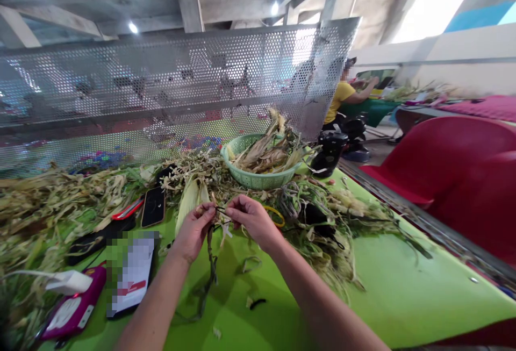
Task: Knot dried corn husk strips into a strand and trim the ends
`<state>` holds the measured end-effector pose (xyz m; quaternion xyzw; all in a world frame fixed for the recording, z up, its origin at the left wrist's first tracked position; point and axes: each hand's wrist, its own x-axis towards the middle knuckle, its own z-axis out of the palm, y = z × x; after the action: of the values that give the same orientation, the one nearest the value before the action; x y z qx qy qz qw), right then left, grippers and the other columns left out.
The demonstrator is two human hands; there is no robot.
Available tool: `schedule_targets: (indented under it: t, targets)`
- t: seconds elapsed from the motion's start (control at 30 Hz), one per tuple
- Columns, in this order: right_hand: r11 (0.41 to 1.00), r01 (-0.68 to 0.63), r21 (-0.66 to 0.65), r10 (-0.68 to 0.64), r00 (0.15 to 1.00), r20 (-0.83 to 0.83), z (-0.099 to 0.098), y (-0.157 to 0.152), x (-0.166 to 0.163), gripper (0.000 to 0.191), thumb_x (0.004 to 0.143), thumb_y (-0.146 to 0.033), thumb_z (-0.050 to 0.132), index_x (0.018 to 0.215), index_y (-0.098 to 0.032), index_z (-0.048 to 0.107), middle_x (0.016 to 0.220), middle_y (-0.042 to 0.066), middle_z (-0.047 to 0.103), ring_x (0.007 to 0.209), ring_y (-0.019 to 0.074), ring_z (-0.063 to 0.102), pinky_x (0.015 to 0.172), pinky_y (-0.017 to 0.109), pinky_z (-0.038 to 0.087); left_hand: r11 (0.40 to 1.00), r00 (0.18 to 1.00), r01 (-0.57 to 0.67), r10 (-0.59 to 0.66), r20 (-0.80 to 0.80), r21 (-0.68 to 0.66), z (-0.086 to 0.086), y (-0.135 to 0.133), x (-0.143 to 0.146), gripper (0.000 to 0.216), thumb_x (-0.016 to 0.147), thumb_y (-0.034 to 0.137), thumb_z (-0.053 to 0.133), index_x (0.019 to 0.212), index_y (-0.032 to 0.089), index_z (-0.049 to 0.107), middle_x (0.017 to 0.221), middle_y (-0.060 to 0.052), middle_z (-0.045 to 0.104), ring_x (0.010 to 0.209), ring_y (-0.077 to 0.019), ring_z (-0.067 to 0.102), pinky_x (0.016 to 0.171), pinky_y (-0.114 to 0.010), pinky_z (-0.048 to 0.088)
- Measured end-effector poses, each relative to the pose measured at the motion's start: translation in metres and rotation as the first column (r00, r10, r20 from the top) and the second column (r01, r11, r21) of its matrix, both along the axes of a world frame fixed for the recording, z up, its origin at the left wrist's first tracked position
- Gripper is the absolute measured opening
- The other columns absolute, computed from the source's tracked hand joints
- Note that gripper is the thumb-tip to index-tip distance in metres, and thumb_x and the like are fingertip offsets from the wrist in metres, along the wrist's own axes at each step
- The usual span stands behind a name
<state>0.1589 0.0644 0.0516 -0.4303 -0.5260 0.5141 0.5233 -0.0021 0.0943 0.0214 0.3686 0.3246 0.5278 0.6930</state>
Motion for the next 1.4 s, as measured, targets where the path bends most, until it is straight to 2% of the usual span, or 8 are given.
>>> schedule_targets:
  t: [0.23,0.4,0.47,0.7,0.93,1.1,1.23,1.4]
  targets:
    - [0.995,0.02,0.096,-0.031,0.993,0.115,0.01,-0.005,0.003,0.026,0.073,-0.042,0.071,0.074,-0.018,0.06,0.065,-0.002,0.054,0.057,0.0109,0.049,0.054,0.024,0.041,0.924,0.933,-0.005,0.142,-0.33,0.384,0.024,-0.008,-0.011,0.017,0.072,0.032,0.073,0.085,0.021,0.071,0.081,-0.002,0.067,0.074,-0.0151,0.059,0.072,-0.026,0.044]
    - [0.989,0.051,0.138,-0.067,0.991,0.118,0.016,-0.009,0.006,0.025,0.078,-0.041,0.066,0.074,-0.019,0.056,0.062,-0.004,0.049,0.054,0.0095,0.043,0.05,0.023,0.035,0.624,0.774,0.012,0.489,-0.403,0.781,0.041,-0.021,-0.014,0.014,0.08,0.024,0.064,0.088,0.028,0.074,0.098,-0.006,0.06,0.093,-0.0197,0.055,0.085,-0.03,0.043]
    - [0.988,0.018,0.153,-0.045,0.984,0.173,0.017,-0.007,0.011,0.023,0.079,-0.04,0.065,0.075,-0.018,0.057,0.063,-0.004,0.049,0.054,0.0096,0.042,0.051,0.023,0.034,0.574,0.722,0.062,0.539,-0.434,0.816,0.039,-0.022,-0.012,0.018,0.082,0.023,0.062,0.093,0.03,0.074,0.096,-0.006,0.056,0.089,-0.019,0.055,0.08,-0.029,0.044]
    - [0.975,-0.164,0.149,0.066,0.856,0.512,0.014,0.004,0.043,0.02,0.079,-0.036,0.063,0.074,-0.016,0.061,0.066,-0.003,0.054,0.061,0.0117,0.046,0.059,0.023,0.037,0.669,0.704,0.3,0.325,-0.631,0.68,0.017,-0.021,0.002,0.02,0.084,0.018,0.056,0.092,0.026,0.072,0.095,-0.005,0.064,0.087,-0.0198,0.059,0.082,-0.031,0.044]
    - [0.935,-0.344,0.084,0.183,0.671,0.718,-0.001,0.002,0.028,0.006,0.077,-0.022,0.061,0.075,-0.018,0.065,0.064,-0.002,0.059,0.06,0.0126,0.05,0.056,0.022,0.034,0.773,0.606,0.338,0.258,-0.753,0.537,-0.004,-0.046,-0.012,0.017,0.077,0.013,0.061,0.086,0.024,0.071,0.095,-0.006,0.065,0.086,-0.0212,0.059,0.082,-0.032,0.042]
    - [0.912,-0.404,0.068,0.243,0.666,0.706,-0.005,-0.004,0.008,0.009,0.073,-0.011,0.06,0.071,-0.018,0.065,0.064,-0.002,0.061,0.062,0.0129,0.052,0.058,0.022,0.032,0.811,0.548,0.281,0.304,-0.779,0.513,-0.015,-0.056,-0.014,0.008,0.071,0.015,0.068,0.075,0.022,0.071,0.082,-0.005,0.063,0.08,-0.021,0.056,0.076,-0.032,0.039]
    - [0.919,-0.39,0.058,0.244,0.679,0.692,-0.01,-0.002,0.005,0.008,0.073,-0.011,0.06,0.072,-0.018,0.064,0.063,-0.002,0.06,0.06,0.0124,0.052,0.057,0.022,0.033,0.834,0.568,0.175,0.35,-0.745,0.524,-0.019,-0.057,-0.01,0.015,0.064,0.006,0.07,0.064,0.02,0.068,0.078,-0.004,0.061,0.079,-0.021,0.053,0.075,-0.032,0.037]
    - [0.935,-0.355,0.008,0.267,0.718,0.642,-0.025,0.006,0.007,0.006,0.076,-0.02,0.059,0.081,-0.017,0.062,0.064,-0.002,0.058,0.056,0.0115,0.052,0.052,0.021,0.036,0.806,0.551,0.142,0.418,-0.723,0.574,-0.021,-0.061,-0.01,0.023,0.062,-0.002,0.066,0.066,0.02,0.069,0.077,-0.005,0.063,0.084,-0.0227,0.05,0.08,-0.035,0.036]
